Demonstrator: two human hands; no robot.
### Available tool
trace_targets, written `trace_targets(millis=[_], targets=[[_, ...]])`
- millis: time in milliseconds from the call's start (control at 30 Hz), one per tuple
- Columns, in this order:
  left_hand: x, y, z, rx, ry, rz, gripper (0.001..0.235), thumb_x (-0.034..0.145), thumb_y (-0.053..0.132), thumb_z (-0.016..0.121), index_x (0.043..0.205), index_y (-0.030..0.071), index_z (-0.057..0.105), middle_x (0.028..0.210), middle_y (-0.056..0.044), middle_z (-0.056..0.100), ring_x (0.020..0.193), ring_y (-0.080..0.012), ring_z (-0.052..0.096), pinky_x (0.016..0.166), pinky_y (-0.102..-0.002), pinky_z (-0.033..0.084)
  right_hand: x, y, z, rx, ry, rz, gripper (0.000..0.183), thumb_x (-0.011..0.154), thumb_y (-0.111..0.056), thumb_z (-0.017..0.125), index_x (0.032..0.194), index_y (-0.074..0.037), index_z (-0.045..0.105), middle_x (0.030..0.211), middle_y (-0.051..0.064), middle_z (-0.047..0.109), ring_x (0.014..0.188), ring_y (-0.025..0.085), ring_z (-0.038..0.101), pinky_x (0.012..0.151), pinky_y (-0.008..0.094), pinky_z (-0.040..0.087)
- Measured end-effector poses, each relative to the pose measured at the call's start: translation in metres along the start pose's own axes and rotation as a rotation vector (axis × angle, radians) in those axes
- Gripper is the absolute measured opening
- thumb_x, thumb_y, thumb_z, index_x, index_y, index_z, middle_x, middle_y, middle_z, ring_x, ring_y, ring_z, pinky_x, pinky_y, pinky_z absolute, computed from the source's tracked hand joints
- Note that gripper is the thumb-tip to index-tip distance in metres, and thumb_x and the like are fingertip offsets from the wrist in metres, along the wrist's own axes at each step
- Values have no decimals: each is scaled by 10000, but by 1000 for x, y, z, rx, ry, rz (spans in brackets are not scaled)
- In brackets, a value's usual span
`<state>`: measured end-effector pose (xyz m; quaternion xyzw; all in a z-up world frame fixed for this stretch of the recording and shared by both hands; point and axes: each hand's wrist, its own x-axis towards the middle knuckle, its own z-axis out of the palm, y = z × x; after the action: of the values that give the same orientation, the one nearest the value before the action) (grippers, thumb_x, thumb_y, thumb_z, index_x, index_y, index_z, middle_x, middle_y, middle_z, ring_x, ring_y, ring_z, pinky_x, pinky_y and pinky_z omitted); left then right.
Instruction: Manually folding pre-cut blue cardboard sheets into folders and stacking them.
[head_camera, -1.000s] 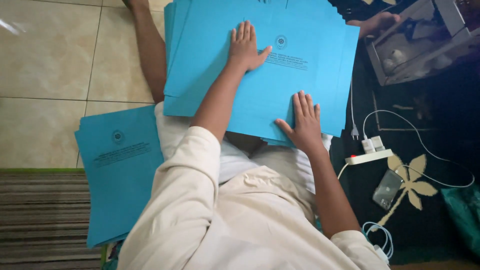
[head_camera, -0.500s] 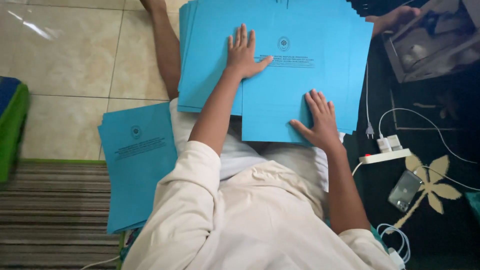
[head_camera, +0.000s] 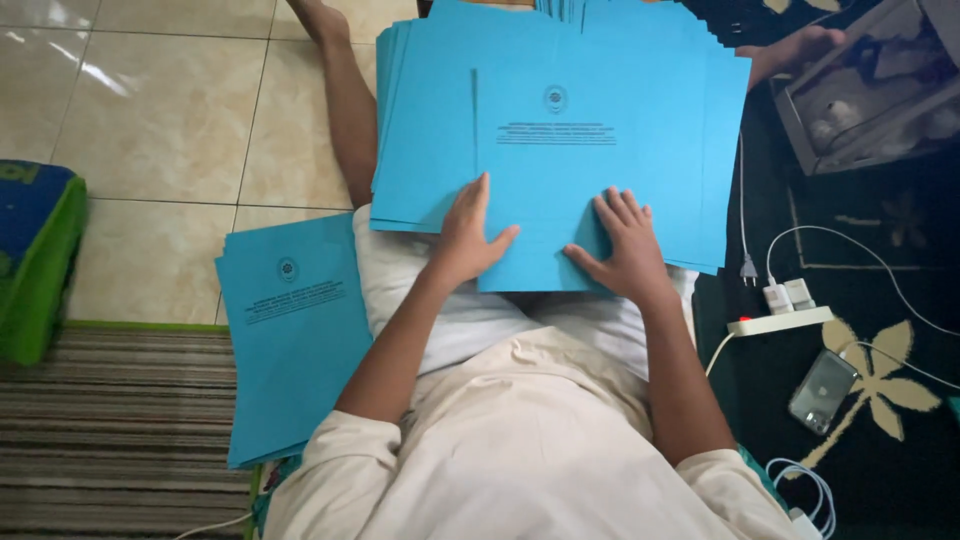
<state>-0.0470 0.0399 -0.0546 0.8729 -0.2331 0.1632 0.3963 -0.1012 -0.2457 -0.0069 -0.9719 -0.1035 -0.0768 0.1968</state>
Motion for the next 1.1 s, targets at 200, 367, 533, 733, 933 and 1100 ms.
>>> trace_targets(millis=[200,367,533,733,933,1100], targets=[[-26,4,-77,-170,187,-298,786,833,243,899,1468,-13,511,1301,-258,583,1114,-420,681,717,-394,656,3,-32,16,102,24,-235,743,794,-595,802,1406,-195,670,1478,132,602,1391,420,516,1174,647,288],[-103,-49,-101,56,207,-535,790,818,404,905,1417,39,542,1215,-203,598,1105,-382,676,871,-441,617,9,-81,50,135,-2,-352,719,760,-657,779,1352,-259,688,1460,95,617,1361,373,540,1173,622,307],[-130,-50,-154,-433,203,-891,887,889,196,837,1584,29,310,1188,-281,628,992,-380,695,811,-448,613,11,-125,39,158,-65,-481,698,780,-643,776,1338,-233,696,1445,158,616,1335,409,558,1175,611,338],[-195,-69,-252,6,165,-965,829,904,194,801,1569,-79,389,1456,-482,405,1372,-602,404,1115,-668,374,-4,-83,-37,466,-156,-336,606,827,-343,845,1337,-64,674,1406,286,610,1268,508,583,1102,657,400],[-301,-149,-275,52,86,-1265,725,1053,139,652,1653,34,259,1554,-358,362,1427,-543,357,1098,-741,391,-47,1,-56,278,-21,-117,875,657,-273,949,1428,-33,610,1419,291,594,1267,517,568,1088,622,441],[-321,-158,-261,170,50,-1287,734,1017,235,739,1634,59,383,1437,-334,496,1323,-498,495,989,-700,491,-58,13,-47,62,-91,31,947,610,-433,950,1467,-205,616,1585,133,507,1474,471,398,1167,758,253]])
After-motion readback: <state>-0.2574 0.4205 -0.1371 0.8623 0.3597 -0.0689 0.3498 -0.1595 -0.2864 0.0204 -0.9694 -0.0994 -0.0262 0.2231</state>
